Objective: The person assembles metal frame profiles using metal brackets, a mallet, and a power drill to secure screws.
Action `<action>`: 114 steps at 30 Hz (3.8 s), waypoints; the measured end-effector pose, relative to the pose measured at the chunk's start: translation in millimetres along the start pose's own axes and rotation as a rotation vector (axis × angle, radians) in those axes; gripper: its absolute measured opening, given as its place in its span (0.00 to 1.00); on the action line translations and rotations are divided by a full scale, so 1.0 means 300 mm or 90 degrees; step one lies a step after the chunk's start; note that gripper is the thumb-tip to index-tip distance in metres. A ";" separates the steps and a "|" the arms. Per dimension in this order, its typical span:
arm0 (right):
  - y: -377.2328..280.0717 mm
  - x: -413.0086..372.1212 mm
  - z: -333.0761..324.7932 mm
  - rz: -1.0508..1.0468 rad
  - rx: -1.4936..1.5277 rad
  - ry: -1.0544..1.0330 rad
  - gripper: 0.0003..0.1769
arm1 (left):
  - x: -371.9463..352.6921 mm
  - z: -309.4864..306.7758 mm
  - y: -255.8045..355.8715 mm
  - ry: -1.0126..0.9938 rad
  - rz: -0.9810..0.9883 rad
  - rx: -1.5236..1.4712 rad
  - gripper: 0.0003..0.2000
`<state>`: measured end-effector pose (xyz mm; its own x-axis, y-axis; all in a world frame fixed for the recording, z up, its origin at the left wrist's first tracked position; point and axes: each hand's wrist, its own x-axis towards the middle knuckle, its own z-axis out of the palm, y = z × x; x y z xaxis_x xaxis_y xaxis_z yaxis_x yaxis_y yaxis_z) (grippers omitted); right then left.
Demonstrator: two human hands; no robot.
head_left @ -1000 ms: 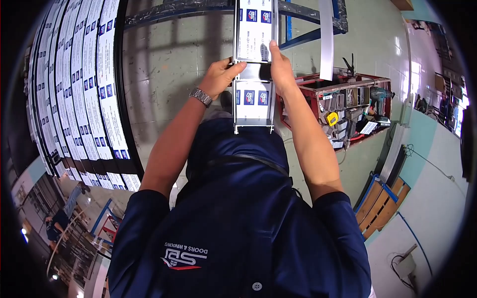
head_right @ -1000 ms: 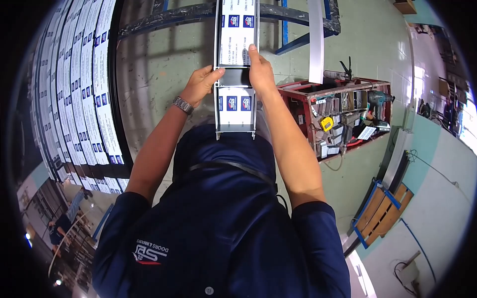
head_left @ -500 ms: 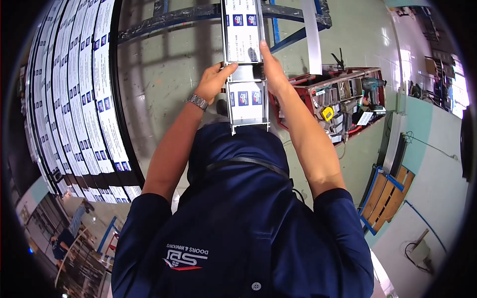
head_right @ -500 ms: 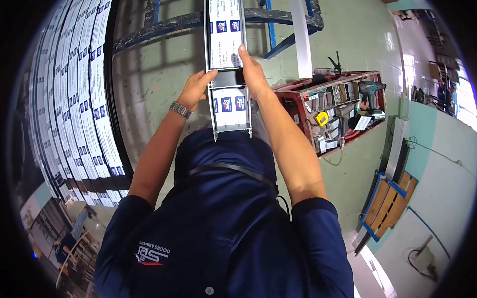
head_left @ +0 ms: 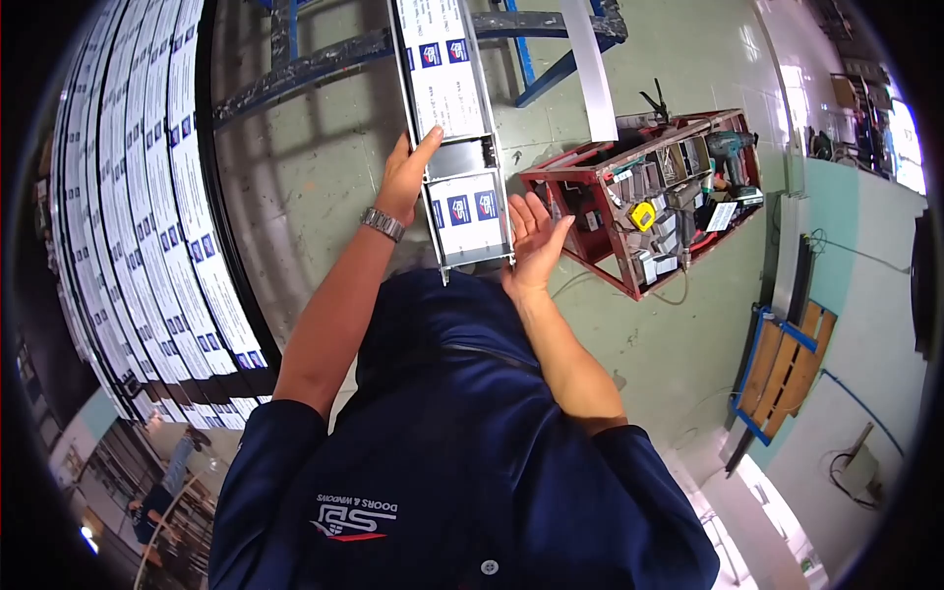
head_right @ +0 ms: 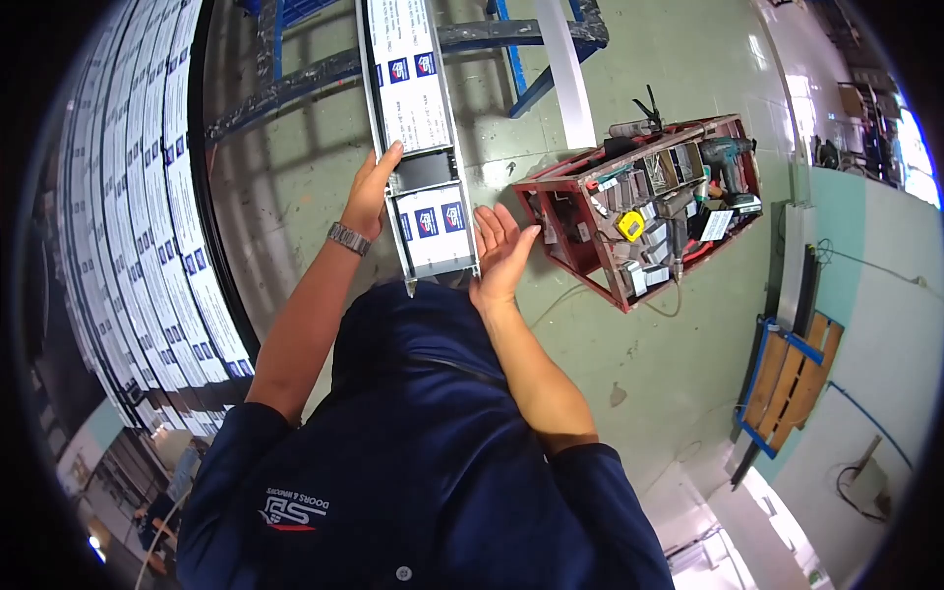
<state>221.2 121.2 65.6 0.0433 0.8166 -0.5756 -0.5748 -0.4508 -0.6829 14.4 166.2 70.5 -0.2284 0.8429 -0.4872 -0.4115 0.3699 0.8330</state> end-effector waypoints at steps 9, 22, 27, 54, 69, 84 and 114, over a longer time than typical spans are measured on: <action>0.029 0.025 0.003 0.021 0.032 0.054 0.47 | 0.024 -0.036 -0.019 -0.027 -0.082 -0.022 0.36; -0.068 0.207 0.234 -0.028 -0.487 -0.178 0.55 | 0.021 -0.031 -0.001 -0.069 -0.107 -0.056 0.34; -0.107 0.277 0.385 -0.072 -0.698 -0.135 0.53 | 0.027 -0.033 -0.018 -0.070 -0.097 -0.062 0.33; -0.148 0.327 0.442 -0.121 -0.709 -0.169 0.41 | 0.014 -0.068 -0.045 -0.060 -0.067 -0.031 0.30; -0.149 0.345 0.094 -0.078 -0.445 -0.288 0.35 | 0.013 -0.056 -0.031 -0.022 -0.075 -0.078 0.33; -0.478 0.703 -0.641 -0.311 -0.944 0.135 0.26 | 0.017 -0.140 -0.050 0.075 -0.184 -0.045 0.32; -0.411 0.191 -0.261 0.259 0.008 -0.257 0.30 | 0.001 -0.005 -0.006 0.036 -0.008 0.010 0.31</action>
<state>358.4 195.3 81.5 -0.4969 0.6526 -0.5720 -0.4894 -0.7551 -0.4363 13.9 165.3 68.4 -0.2732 0.8144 -0.5120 -0.4016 0.3871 0.8300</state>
